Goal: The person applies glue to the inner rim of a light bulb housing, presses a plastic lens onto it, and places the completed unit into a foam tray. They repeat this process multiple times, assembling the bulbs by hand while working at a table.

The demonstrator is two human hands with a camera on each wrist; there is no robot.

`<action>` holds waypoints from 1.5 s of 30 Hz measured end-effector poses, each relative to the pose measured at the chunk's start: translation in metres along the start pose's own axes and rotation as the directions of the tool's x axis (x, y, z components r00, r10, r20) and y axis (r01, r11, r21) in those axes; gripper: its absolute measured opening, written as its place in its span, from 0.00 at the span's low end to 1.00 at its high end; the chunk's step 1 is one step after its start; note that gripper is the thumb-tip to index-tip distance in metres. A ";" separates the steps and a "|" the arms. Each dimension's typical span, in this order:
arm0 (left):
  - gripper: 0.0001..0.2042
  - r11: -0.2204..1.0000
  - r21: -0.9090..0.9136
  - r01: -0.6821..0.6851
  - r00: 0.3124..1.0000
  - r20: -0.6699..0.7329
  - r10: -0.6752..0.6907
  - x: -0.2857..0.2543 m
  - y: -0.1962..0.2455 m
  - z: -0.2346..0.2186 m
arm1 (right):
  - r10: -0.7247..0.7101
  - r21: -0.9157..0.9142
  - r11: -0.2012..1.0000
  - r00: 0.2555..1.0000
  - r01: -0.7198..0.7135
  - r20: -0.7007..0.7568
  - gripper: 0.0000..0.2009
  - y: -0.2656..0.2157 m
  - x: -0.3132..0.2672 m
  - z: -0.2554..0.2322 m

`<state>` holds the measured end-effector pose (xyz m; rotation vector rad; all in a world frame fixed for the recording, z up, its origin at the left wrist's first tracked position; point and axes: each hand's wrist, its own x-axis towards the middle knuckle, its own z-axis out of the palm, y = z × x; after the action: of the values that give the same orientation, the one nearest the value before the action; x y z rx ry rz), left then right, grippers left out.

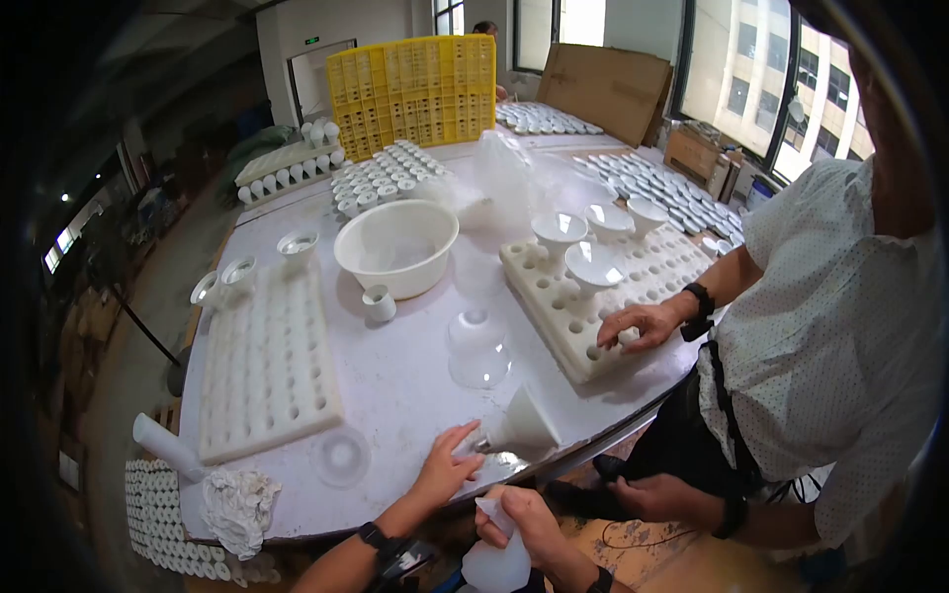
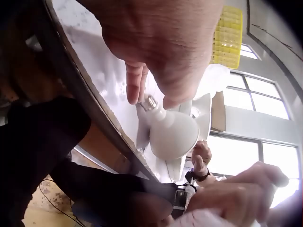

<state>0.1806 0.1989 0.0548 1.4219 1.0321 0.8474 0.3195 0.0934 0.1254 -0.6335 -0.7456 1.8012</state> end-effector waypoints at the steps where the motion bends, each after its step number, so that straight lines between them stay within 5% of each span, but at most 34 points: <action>1: 0.22 1.000 0.004 0.018 1.000 0.000 -0.018 -0.014 0.004 -0.007 | 0.011 0.014 1.000 1.000 -0.011 -0.005 0.24 0.003 0.000 -0.003; 4: 0.18 0.987 -0.091 0.129 0.991 0.052 -0.125 -0.058 -0.008 -0.053 | -0.006 0.018 1.000 1.000 0.006 0.001 0.24 0.009 0.011 -0.005; 7: 0.15 0.984 -0.004 0.178 0.969 -0.176 -0.176 -0.103 -0.022 -0.103 | 0.038 0.083 0.996 0.998 -0.034 -0.041 0.23 0.015 0.030 -0.003; 9: 0.13 0.902 0.431 -0.003 0.919 -0.356 0.173 -0.115 -0.014 -0.127 | 0.044 0.073 0.997 0.998 -0.041 -0.038 0.22 0.018 0.049 0.002; 10: 0.22 0.780 0.624 -0.036 0.888 -0.338 0.312 -0.117 -0.015 -0.140 | 0.026 0.008 1.000 0.993 -0.025 -0.119 0.21 0.018 0.061 0.007; 11: 0.22 0.781 0.623 -0.045 0.883 -0.341 0.323 -0.113 -0.014 -0.143 | -0.005 -0.063 0.998 0.980 -0.008 -0.198 0.21 0.020 0.072 0.010; 13: 0.33 0.651 0.743 0.152 0.888 -0.392 0.241 -0.104 -0.012 -0.147 | -0.101 -0.158 0.985 0.974 0.069 -0.203 0.19 0.026 0.098 0.011; 17: 0.42 0.541 0.798 0.267 0.917 -0.383 0.113 -0.085 -0.027 -0.149 | -0.474 -0.718 0.664 0.861 0.209 -0.187 0.13 0.052 0.132 -0.009; 19: 0.43 0.549 0.796 0.255 0.905 -0.396 0.153 -0.079 -0.039 -0.145 | -0.554 -0.873 0.472 0.812 0.126 -0.182 0.08 0.056 0.123 -0.014; 20: 0.44 0.527 0.824 0.208 0.917 -0.351 0.187 -0.076 -0.042 -0.142 | -0.738 -0.959 0.205 0.674 0.198 -0.019 0.09 0.064 0.118 -0.022; 22: 0.43 0.479 0.864 0.155 0.926 -0.296 0.234 -0.066 -0.039 -0.131 | -0.758 -0.934 0.258 0.651 0.245 -0.039 0.14 0.079 0.104 -0.036; 23: 0.44 0.526 0.844 0.108 0.928 -0.276 0.252 -0.057 -0.038 -0.122 | -0.707 -0.921 0.342 0.696 0.187 -0.121 0.15 0.081 0.095 -0.034; 25: 0.41 0.553 0.831 0.066 0.923 -0.262 0.282 -0.030 -0.024 -0.098 | -0.735 -0.862 0.452 0.643 0.230 -0.215 0.15 0.093 0.091 -0.045; 27: 0.37 0.756 0.645 -0.109 0.963 -0.120 0.241 -0.006 -0.009 -0.081 | -0.728 -0.858 0.459 0.651 0.231 -0.215 0.16 0.096 0.089 -0.051; 29: 0.34 0.815 0.540 -0.211 0.948 -0.091 0.305 0.000 -0.009 -0.079 | -0.732 -0.847 0.476 0.641 0.239 -0.231 0.17 0.091 0.093 -0.041; 30: 0.31 0.854 0.423 -0.301 0.929 -0.074 0.364 0.002 -0.011 -0.078 | -0.764 -0.887 0.370 0.634 0.275 -0.122 0.18 0.088 0.097 -0.036; 31: 0.31 0.847 0.433 -0.307 0.936 -0.023 0.351 -0.005 -0.019 -0.082 | -0.792 -0.914 0.277 0.609 0.298 -0.041 0.19 0.088 0.097 -0.030; 32: 0.26 0.837 0.495 -0.235 0.943 -0.090 0.319 -0.022 -0.034 -0.095 | -0.724 -0.838 0.444 0.678 0.318 -0.127 0.25 0.091 0.098 -0.031; 34: 0.23 0.819 0.549 -0.169 0.946 -0.144 0.292 -0.040 -0.044 -0.117 | -0.703 -0.874 0.398 0.705 0.280 -0.093 0.29 0.096 0.102 -0.038; 36: 0.15 0.979 0.191 -0.076 0.962 -0.244 0.123 -0.051 -0.040 -0.134 | -0.670 -0.917 0.265 0.741 0.299 0.048 0.40 0.098 0.112 -0.041; 37: 0.15 0.978 0.192 -0.077 0.961 -0.246 0.124 -0.052 -0.036 -0.143 | -0.670 -0.916 0.264 0.741 0.301 0.050 0.40 0.100 0.114 -0.039; 39: 0.10 0.984 -0.179 -0.017 0.960 -0.279 -0.034 -0.039 -0.014 -0.167 | -0.585 -0.900 0.341 0.811 0.273 0.024 0.44 0.101 0.121 -0.033; 43: 0.10 0.963 -0.270 -0.004 0.953 -0.292 -0.078 -0.003 0.035 -0.209 | -0.507 -0.948 0.192 0.853 0.254 0.126 0.42 0.099 0.142 -0.017; 45: 0.10 0.971 -0.239 -0.025 0.961 -0.272 -0.043 0.026 0.036 -0.239 | -0.471 -0.945 0.237 0.877 0.225 0.091 0.41 0.094 0.148 -0.010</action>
<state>-0.0268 0.3099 0.1154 1.1131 1.1003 1.1477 0.2208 0.2094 0.0381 -1.2725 -1.6743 0.6473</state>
